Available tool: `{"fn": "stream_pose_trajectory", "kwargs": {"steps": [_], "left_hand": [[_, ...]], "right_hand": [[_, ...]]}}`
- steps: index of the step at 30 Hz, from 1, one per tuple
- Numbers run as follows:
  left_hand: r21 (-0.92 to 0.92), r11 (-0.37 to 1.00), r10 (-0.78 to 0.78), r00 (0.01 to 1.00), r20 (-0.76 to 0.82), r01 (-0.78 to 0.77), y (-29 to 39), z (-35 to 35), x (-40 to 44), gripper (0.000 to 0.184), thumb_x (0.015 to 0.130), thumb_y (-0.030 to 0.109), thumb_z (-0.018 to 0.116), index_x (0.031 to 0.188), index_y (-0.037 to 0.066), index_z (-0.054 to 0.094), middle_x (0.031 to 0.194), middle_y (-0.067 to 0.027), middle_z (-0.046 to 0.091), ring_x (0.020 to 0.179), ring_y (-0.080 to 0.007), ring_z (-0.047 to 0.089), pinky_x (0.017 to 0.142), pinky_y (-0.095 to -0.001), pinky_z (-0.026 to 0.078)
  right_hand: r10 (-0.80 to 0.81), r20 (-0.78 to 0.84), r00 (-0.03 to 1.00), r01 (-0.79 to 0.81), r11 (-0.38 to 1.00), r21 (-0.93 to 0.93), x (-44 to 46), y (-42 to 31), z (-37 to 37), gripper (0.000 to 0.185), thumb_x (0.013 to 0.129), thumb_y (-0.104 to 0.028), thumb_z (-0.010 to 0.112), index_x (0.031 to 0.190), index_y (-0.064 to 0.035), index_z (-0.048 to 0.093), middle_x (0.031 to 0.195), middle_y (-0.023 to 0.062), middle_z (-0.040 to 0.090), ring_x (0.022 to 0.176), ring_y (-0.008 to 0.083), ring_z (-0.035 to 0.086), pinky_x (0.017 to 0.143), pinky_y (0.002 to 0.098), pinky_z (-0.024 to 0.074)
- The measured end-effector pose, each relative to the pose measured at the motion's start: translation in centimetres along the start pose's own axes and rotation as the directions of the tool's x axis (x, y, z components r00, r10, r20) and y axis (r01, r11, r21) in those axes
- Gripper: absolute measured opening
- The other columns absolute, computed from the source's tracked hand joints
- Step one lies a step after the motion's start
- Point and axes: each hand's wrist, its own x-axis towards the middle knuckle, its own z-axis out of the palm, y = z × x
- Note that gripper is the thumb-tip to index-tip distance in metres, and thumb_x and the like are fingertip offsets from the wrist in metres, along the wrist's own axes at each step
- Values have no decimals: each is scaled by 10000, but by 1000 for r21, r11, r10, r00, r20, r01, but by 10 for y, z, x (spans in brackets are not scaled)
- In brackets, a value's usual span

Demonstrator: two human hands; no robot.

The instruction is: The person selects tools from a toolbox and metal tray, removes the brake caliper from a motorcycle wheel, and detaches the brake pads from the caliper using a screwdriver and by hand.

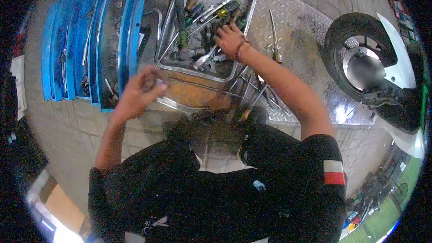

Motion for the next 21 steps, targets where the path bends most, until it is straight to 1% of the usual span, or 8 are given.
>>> {"fn": "stream_pose_trajectory", "kwargs": {"steps": [2,4,9,11,12,14,18,21], "left_hand": [[9,992,-127,990,63,126,-15,22,-5,326,879,90,603,1172,12,486,1002,-99,618,948,-133,583,818,-287,460],[28,988,151,986,68,-153,-46,44,1,216,866,128,601,1011,-7,516,788,-86,552,737,-146,534,687,-317,447],[-76,992,107,993,56,-102,-44,42,-12,293,849,187,586,1037,-27,516,897,-158,567,821,-238,571,761,-350,455],[171,960,247,960,-134,-223,-28,40,-15,371,833,244,612,1072,-26,522,955,-191,582,864,-291,593,789,-376,459],[441,826,483,844,-233,-351,-28,42,-11,442,811,303,646,1101,-12,538,961,-197,577,892,-332,593,787,-415,465],[701,678,530,808,-257,-221,-13,36,-9,530,810,392,672,1142,-6,563,1007,-187,587,925,-354,596,770,-428,487],[805,567,499,850,-168,-173,2,16,-17,466,787,425,681,1030,31,623,943,-160,576,875,-351,593,737,-445,482],[657,725,460,855,-239,-207,-7,-5,-28,338,796,373,689,902,53,660,892,-128,581,818,-322,603,702,-422,482]], "right_hand": [[4,-47,999,-3,1000,6,2,-14,1,248,774,-174,573,1013,-115,601,1022,86,581,1016,251,546,930,422,384],[19,-24,1000,-19,1000,21,7,-9,5,261,773,-182,578,1020,-103,601,1034,80,587,1014,250,551,921,424,389],[-144,74,987,141,989,33,-4,-6,-24,237,772,-231,610,983,-125,631,937,48,626,953,211,596,844,429,421],[-166,19,986,163,980,112,-13,-10,-63,319,722,-265,670,986,-94,616,908,63,624,924,228,596,832,409,444],[-187,5,982,183,966,182,-17,-11,-84,386,694,-273,693,1009,-70,603,896,78,617,909,244,591,825,405,446],[-212,-58,976,219,927,305,-16,-21,-131,374,651,-286,731,934,-74,612,878,85,606,888,260,583,804,412,445],[-337,-152,929,366,895,255,10,-39,-210,329,705,-288,700,971,-109,624,929,34,613,947,223,576,836,381,452],[-362,-313,878,425,890,163,36,-56,-245,319,719,-244,697,995,-106,616,956,45,606,989,227,554,871,387,428]]}}
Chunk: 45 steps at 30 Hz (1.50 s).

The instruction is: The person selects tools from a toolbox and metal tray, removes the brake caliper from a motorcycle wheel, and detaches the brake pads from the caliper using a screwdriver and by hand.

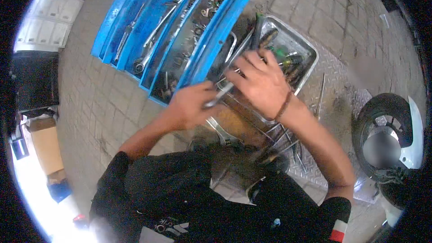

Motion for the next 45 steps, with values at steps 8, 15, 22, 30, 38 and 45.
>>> {"fn": "stream_pose_trajectory", "kwargs": {"steps": [8,15,22,30,38,45], "left_hand": [[127,832,-486,819,-305,541,-187,-117,-8,459,868,443,614,885,-15,639,844,-234,612,760,-367,587,663,-454,432],[456,640,-362,766,-531,618,-384,-93,-13,490,855,445,607,1067,3,610,1033,-255,640,1017,-418,597,843,-460,462],[118,718,-556,667,-497,686,-274,-61,-7,429,860,427,617,1032,33,611,933,-202,672,861,-367,647,768,-435,477],[-102,948,-314,837,-448,301,-104,-48,-24,159,863,113,656,991,25,624,846,-48,643,773,-120,594,701,-267,463],[-113,981,192,896,400,-159,-58,158,-80,377,857,264,622,1154,39,559,1010,-155,618,797,-390,636,748,-464,525],[6,856,-508,839,195,517,-89,215,-79,167,734,139,628,874,67,682,738,-120,674,662,-275,681,565,-412,550]], "right_hand": [[444,-353,824,-323,879,351,-22,63,39,310,756,-114,652,1050,-39,587,988,168,602,982,360,557,872,441,446],[646,311,697,-717,627,305,-75,77,197,485,826,-414,627,1032,24,595,928,257,635,898,427,609,795,466,486],[896,234,377,-926,361,109,1,39,246,638,811,-570,578,997,39,595,926,233,668,865,377,660,748,457,524],[900,82,429,-697,272,664,-38,45,223,567,785,-513,621,944,31,601,886,277,646,833,435,627,730,490,494],[704,154,693,-596,439,673,-94,5,137,598,840,-342,627,1244,81,502,1135,287,591,1064,400,572,941,430,433],[448,501,741,-654,309,690,-140,-26,112,627,806,-274,628,1294,80,456,1151,281,581,1106,398,550,974,421,407]]}}
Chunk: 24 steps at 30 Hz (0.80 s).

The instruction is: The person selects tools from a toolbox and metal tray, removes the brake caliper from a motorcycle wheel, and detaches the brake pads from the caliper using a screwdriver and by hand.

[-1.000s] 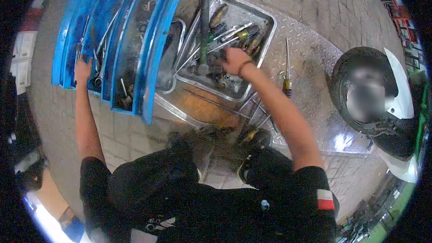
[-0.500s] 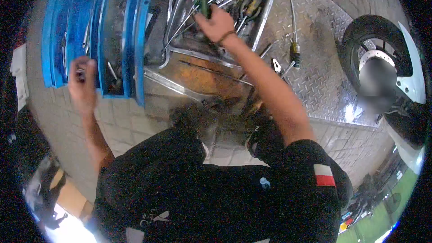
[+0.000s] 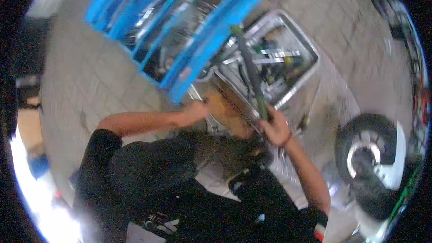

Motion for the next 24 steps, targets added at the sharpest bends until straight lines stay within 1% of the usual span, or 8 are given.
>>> {"fn": "stream_pose_trajectory", "kwargs": {"steps": [2,4,9,12,15,16,21,24], "left_hand": [[280,954,168,961,-218,-104,5,-7,-6,104,731,147,632,769,77,699,686,-113,677,692,-277,686,588,-418,549],[566,399,591,674,443,-721,-3,-11,14,109,711,148,638,632,79,665,713,-113,685,718,-285,685,607,-424,540],[222,282,895,339,288,-933,51,-33,-31,100,654,148,660,604,62,648,629,-117,645,677,-299,662,593,-424,522],[185,331,863,376,336,-925,93,-70,-58,177,645,203,693,663,34,644,655,-137,631,657,-327,641,566,-428,502],[79,425,848,427,314,-902,106,-118,-55,316,622,298,756,779,46,648,753,-142,645,740,-337,642,614,-454,503],[77,503,841,508,187,-861,106,-139,-58,383,602,336,777,835,60,649,800,-136,649,771,-339,638,638,-458,504],[127,786,603,707,-368,-605,70,-266,-81,366,619,354,766,853,91,663,825,-113,660,768,-319,636,639,-438,498],[168,934,358,801,-480,-316,37,-326,-74,342,650,364,739,827,78,675,734,-153,633,712,-345,624,627,-433,484]], "right_hand": [[-88,-94,992,81,994,-72,-13,32,-4,615,799,-232,623,1293,93,452,1146,268,586,1110,352,550,974,406,399],[-60,-138,989,57,998,-28,-18,35,-16,576,801,-189,609,1274,103,458,1072,223,602,1041,290,565,924,386,422],[-77,-154,985,79,997,8,-33,-20,-55,450,809,-144,591,1178,97,502,879,119,579,829,212,546,769,346,461],[-8,-279,960,38,994,102,-39,-21,-74,356,786,-127,594,1097,40,548,787,74,536,727,165,500,674,335,446],[-152,-417,896,166,986,-3,-38,-41,-93,286,796,-140,598,1015,34,538,933,90,547,852,162,513,764,330,438],[-56,-278,959,61,998,8,-43,-53,-112,319,789,-151,586,1036,41,523,934,85,546,854,167,527,788,325,446],[-157,-452,878,122,987,-106,-47,-96,-145,322,759,-154,576,1013,39,530,812,37,510,771,135,501,677,276,434],[-112,-577,809,84,994,-75,-42,-96,-141,320,760,-157,594,1009,40,552,862,41,516,781,135,485,693,271,417]]}}
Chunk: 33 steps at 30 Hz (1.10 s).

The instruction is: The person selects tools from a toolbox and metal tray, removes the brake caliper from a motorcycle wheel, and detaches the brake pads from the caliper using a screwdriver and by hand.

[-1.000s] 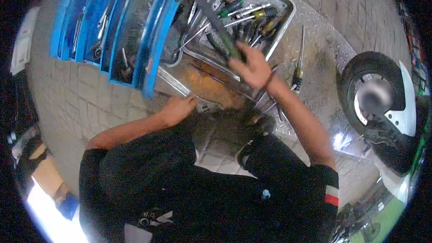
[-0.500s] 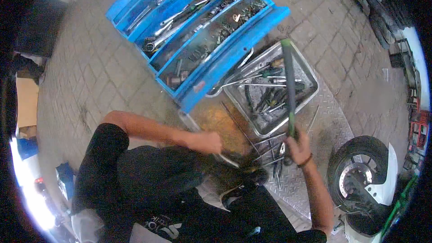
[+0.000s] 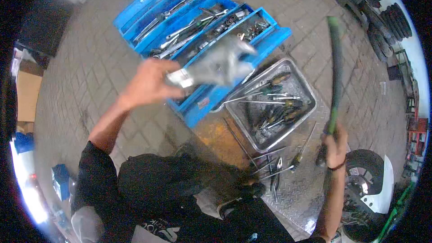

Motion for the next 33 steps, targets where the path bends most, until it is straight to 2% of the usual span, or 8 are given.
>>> {"fn": "stream_pose_trajectory", "kwargs": {"steps": [9,13,18,21,23,28,30,33], "left_hand": [[358,888,-232,954,-188,287,-205,45,128,516,759,490,675,1028,50,673,927,-220,661,893,-350,645,774,-449,497],[248,914,-223,910,-350,320,-198,33,142,512,817,487,638,1100,61,656,1048,-212,647,971,-333,635,813,-417,496],[-337,915,-404,517,-755,222,-163,12,49,290,935,240,527,1086,30,659,1044,-122,658,921,-211,607,762,-362,498],[-831,546,-739,405,-539,-108,-185,1,-24,339,922,188,457,1171,-14,567,1094,-115,619,942,-203,587,775,-333,476],[-814,545,-691,441,-572,-201,-189,-15,-54,359,917,176,414,1167,-43,552,1131,-141,607,1004,-220,573,832,-339,451],[-818,554,-681,483,-551,-153,-160,-19,-52,384,918,136,455,1246,-57,510,1183,-164,589,1002,-217,571,834,-323,448],[-155,920,-382,735,-561,360,-144,-10,-46,396,949,147,484,1294,-49,469,1223,-169,574,999,-197,570,845,-310,445],[-693,705,-556,724,-407,152,-116,3,-11,423,973,191,506,1328,-30,441,1236,-172,569,971,-180,577,823,-299,452]], "right_hand": [[70,375,924,-119,987,108,14,8,70,351,718,-189,590,981,43,565,785,38,546,752,146,512,704,284,420],[-200,468,861,207,978,37,37,-34,102,460,731,-159,653,1117,70,552,969,164,611,902,268,595,802,366,462],[-584,419,695,711,644,-283,111,-100,169,511,704,-246,713,1158,-58,572,856,201,598,811,389,579,705,479,456],[-681,516,519,854,382,-354,177,-148,233,511,746,-273,697,1207,-121,539,940,143,611,925,343,573,787,454,446],[-691,572,443,850,121,-512,218,-175,280,470,783,-300,672,1200,-126,543,997,120,625,986,296,591,836,446,461],[-654,518,552,775,173,-608,242,-188,288,213,784,-222,648,978,-141,674,944,97,677,939,301,645,787,472,531],[-642,591,488,804,67,-591,233,-162,259,265,778,-222,648,1023,-120,653,924,125,673,885,314,656,774,464,536],[-714,600,362,868,24,-495,209,-79,158,351,757,-258,650,1036,-48,616,966,175,628,954,329,603,830,441,495]]}}
